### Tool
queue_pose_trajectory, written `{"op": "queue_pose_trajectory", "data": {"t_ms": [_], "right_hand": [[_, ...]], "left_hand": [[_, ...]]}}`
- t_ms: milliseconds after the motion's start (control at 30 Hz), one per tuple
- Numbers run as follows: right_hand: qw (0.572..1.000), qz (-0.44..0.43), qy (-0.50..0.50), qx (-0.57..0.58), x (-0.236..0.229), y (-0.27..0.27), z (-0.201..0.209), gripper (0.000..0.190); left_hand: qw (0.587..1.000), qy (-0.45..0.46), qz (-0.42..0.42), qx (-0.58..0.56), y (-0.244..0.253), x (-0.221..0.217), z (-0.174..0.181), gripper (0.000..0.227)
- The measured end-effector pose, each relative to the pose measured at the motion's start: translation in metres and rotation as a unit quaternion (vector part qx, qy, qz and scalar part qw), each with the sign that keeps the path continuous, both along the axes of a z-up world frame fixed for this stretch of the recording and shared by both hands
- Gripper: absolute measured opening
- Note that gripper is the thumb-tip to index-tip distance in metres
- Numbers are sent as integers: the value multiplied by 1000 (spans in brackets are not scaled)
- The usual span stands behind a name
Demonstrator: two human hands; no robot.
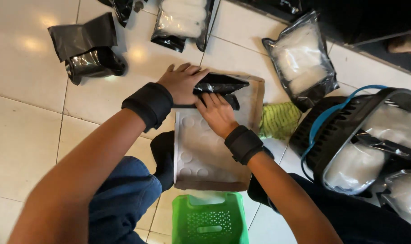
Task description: The person cleans plastic-wrapped items with a cloth and packs them into a shopping basket and a cardboard box.
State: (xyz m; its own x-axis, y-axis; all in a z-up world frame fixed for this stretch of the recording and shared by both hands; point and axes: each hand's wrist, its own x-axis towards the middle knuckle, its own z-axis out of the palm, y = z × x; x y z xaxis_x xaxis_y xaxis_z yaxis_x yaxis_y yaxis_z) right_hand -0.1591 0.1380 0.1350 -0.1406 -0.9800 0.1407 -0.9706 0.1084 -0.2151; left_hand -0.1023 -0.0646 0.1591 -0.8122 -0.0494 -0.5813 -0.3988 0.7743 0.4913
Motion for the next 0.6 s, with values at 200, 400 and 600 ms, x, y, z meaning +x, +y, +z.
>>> {"op": "queue_pose_trajectory", "data": {"t_ms": [200, 400, 600], "right_hand": [[995, -37, 51, -78, -1, 0, 21, 39], [995, -85, 14, 48, 6, 16, 4, 34], [902, -310, -233, 188, 31, 64, 15, 67]], "left_hand": [[965, 188, -133, -123, 13, 10, 6, 119], [978, 149, -106, -101, 14, 1, 18, 120], [964, 212, -114, -110, 12, 10, -3, 78]]}}
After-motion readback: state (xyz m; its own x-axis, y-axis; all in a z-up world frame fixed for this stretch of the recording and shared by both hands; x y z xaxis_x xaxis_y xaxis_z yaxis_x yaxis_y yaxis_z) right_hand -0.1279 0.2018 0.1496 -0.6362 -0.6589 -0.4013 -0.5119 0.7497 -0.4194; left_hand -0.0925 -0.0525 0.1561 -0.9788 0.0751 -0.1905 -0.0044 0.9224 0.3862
